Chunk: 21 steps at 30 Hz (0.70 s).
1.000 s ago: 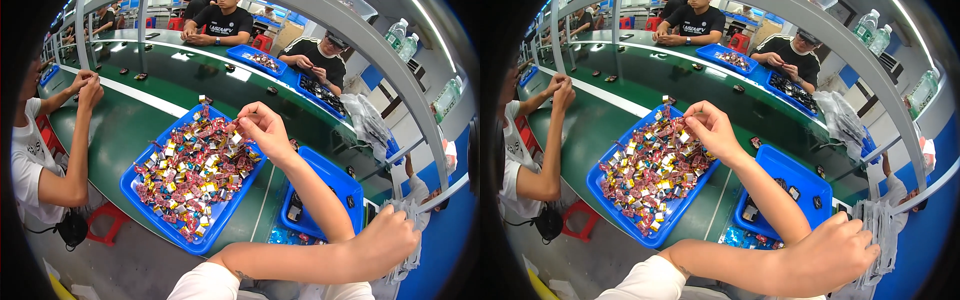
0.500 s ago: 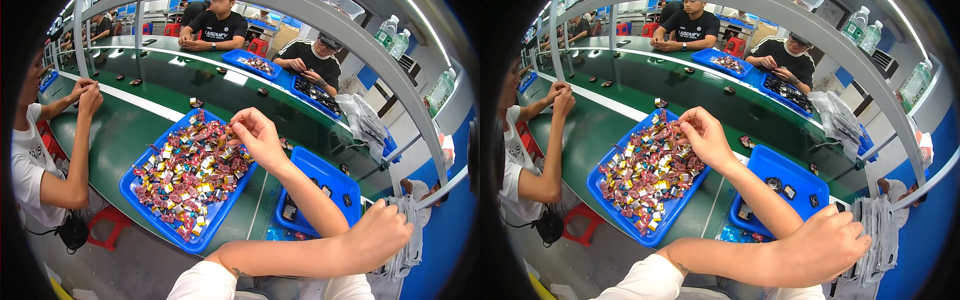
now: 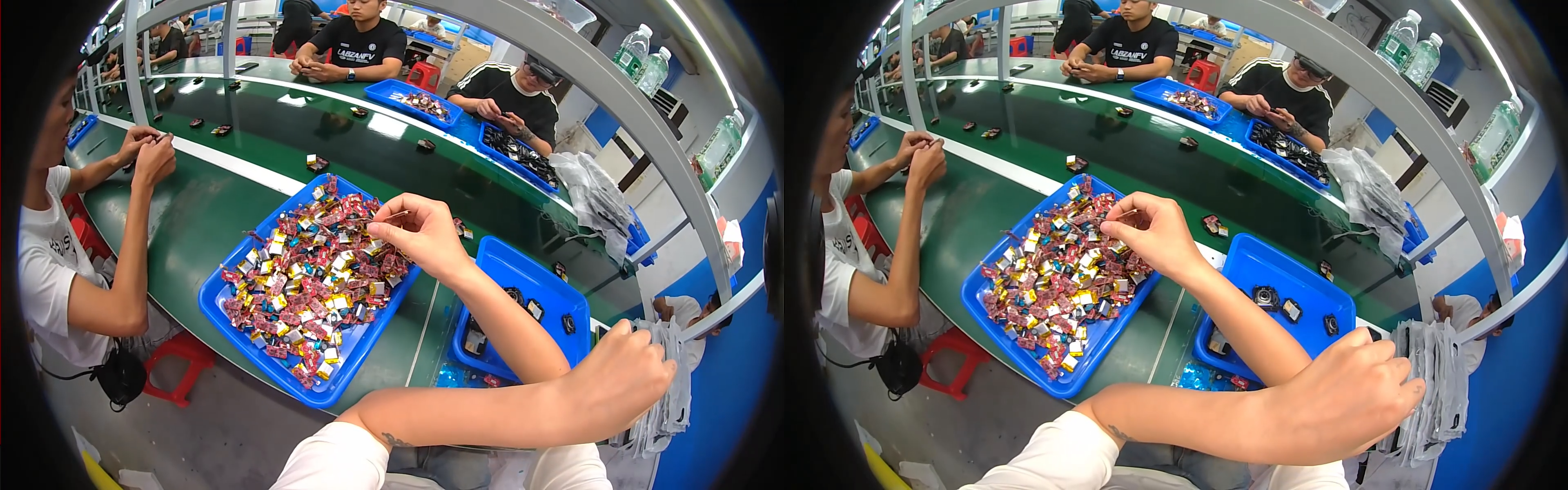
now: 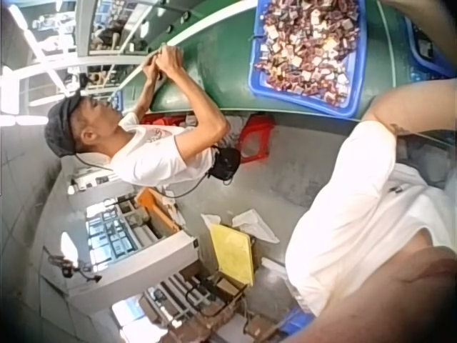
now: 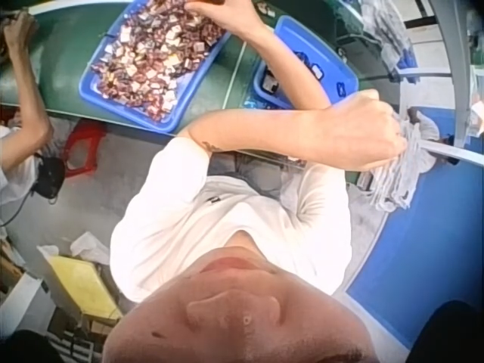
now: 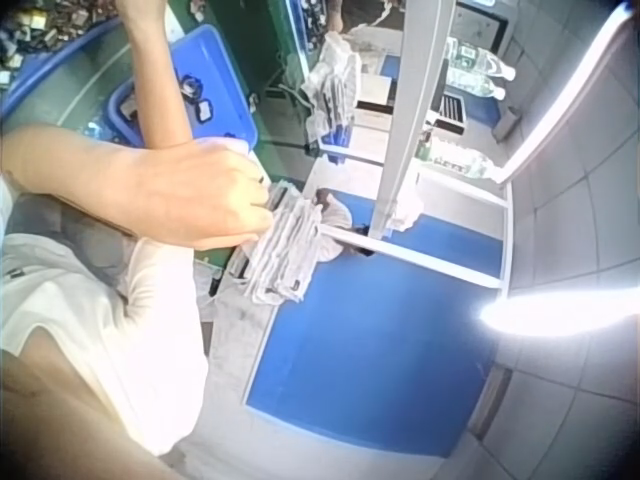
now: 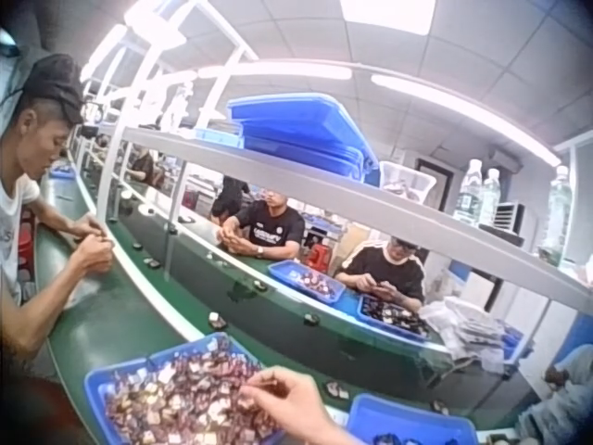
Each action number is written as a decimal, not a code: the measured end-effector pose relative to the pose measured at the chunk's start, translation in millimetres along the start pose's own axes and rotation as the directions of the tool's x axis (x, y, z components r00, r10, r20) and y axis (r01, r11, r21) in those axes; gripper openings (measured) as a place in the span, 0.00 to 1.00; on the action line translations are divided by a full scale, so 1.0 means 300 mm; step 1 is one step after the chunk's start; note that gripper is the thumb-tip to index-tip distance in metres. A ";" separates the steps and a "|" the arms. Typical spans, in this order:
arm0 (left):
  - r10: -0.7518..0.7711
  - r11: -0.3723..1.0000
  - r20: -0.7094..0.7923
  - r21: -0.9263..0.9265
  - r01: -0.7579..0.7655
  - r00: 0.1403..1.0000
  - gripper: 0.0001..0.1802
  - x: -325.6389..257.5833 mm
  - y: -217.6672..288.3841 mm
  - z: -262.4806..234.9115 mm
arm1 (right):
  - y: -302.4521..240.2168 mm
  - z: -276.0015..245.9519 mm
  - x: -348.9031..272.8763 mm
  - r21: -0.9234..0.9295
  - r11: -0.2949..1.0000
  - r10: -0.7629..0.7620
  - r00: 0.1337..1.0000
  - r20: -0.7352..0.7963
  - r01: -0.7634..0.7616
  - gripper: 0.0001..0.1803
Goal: Assembling small electronic components and packaging them into plastic trays and bags on an assembly line.
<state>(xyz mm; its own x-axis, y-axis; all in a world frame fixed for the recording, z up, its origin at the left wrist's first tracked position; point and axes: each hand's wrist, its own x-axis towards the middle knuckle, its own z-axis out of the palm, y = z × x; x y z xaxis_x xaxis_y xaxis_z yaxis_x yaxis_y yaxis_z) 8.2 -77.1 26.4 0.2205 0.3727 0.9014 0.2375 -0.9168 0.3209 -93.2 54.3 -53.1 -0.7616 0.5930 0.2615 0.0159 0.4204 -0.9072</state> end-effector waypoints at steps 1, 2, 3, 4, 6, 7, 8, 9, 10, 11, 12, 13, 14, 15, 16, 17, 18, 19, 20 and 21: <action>-0.001 1.000 0.001 -0.006 0.001 1.000 0.04 0.001 0.001 -0.002 | -0.004 0.001 -0.004 0.006 1.000 0.008 1.000 0.010 -0.008 0.07; -0.004 1.000 0.003 -0.008 0.004 1.000 0.04 -0.001 0.000 -0.004 | -0.006 0.009 -0.006 0.017 1.000 0.015 1.000 0.023 -0.016 0.07; -0.007 1.000 0.004 -0.004 0.007 1.000 0.04 -0.003 -0.001 -0.006 | -0.010 0.016 -0.007 0.020 1.000 0.014 1.000 0.026 -0.014 0.07; -0.009 1.000 0.005 -0.002 0.009 1.000 0.04 -0.005 -0.002 -0.005 | -0.013 0.022 -0.007 0.066 0.997 0.028 0.998 0.053 -0.032 0.08; -0.007 1.000 0.005 -0.007 0.007 1.000 0.05 -0.006 -0.002 -0.004 | -0.013 0.018 -0.010 0.106 0.993 0.046 0.996 0.075 -0.053 0.09; -0.005 1.000 0.002 -0.006 0.005 1.000 0.04 -0.005 -0.002 -0.005 | -0.013 0.014 -0.010 0.122 0.992 0.032 0.995 0.097 -0.044 0.10; -0.002 1.000 -0.001 -0.004 0.002 1.000 0.04 -0.005 -0.002 -0.006 | -0.014 0.011 -0.009 0.139 0.990 0.016 0.993 0.118 -0.032 0.12; 0.002 1.000 0.000 -0.005 -0.002 1.000 0.04 -0.005 0.000 -0.008 | -0.013 0.007 -0.010 0.137 0.990 0.014 0.993 0.115 -0.030 0.12; 0.000 1.000 0.009 -0.010 0.000 1.000 0.05 -0.004 0.002 -0.009 | -0.010 0.004 -0.014 0.124 0.991 0.033 0.992 0.119 -0.048 0.12; -0.002 1.000 0.017 -0.016 0.002 1.000 0.05 -0.004 0.002 -0.007 | -0.011 -0.001 -0.020 0.112 0.991 0.053 0.991 0.123 -0.067 0.13; 0.005 1.000 0.019 -0.021 -0.005 1.000 0.05 -0.003 0.001 -0.006 | -0.014 -0.005 -0.025 0.107 0.992 0.052 0.992 0.115 -0.065 0.13; -0.001 1.000 0.021 0.000 0.001 1.000 0.05 -0.001 0.000 -0.005 | -0.017 -0.010 -0.029 0.164 0.985 0.031 0.995 0.098 -0.046 0.13; -0.004 1.000 0.024 0.018 0.003 1.000 0.06 0.001 -0.001 -0.004 | -0.023 -0.017 -0.034 0.217 0.976 0.009 0.997 0.075 -0.025 0.13; 0.032 0.999 0.027 -0.008 -0.032 0.999 0.06 0.006 0.005 0.003 | -0.038 -0.047 -0.052 0.239 0.971 0.018 0.998 0.052 -0.030 0.11; 0.029 0.999 0.010 -0.015 -0.029 1.000 0.06 0.005 0.010 0.006 | -0.059 -0.081 -0.074 0.202 0.976 0.074 0.995 0.069 -0.087 0.10; 0.026 0.999 -0.002 -0.019 -0.026 1.000 0.07 0.004 0.008 0.001 | -0.071 -0.100 -0.086 0.107 0.992 0.059 0.997 0.056 -0.064 0.10; 0.026 1.000 0.032 0.010 -0.026 0.999 0.08 0.005 0.009 -0.012 | -0.087 -0.135 -0.108 0.000 0.999 0.050 0.998 0.032 -0.050 0.10; 0.015 1.000 0.033 -0.014 -0.015 0.999 0.08 0.002 0.005 -0.022 | -0.125 -0.165 -0.129 -0.177 0.972 -0.161 0.987 -0.022 0.155 0.09; -0.002 1.000 0.035 -0.026 0.003 0.999 0.08 -0.005 0.003 -0.036 | -0.179 -0.204 -0.147 -0.436 0.848 -0.346 0.938 -0.020 0.303 0.09; 0.030 0.999 0.044 -0.042 -0.028 0.999 0.08 -0.005 0.006 -0.049 | -0.210 -0.259 -0.169 -0.490 0.824 -0.381 0.918 -0.110 0.283 0.09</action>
<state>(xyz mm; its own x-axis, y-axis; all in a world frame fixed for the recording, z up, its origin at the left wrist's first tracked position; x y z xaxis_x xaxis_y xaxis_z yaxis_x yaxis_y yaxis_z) -5.6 -81.2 30.0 0.2691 0.3513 0.8968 0.1911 -0.9321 0.3078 -5.3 50.9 16.5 -0.6335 0.4599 0.6223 0.1148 0.8512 -0.5121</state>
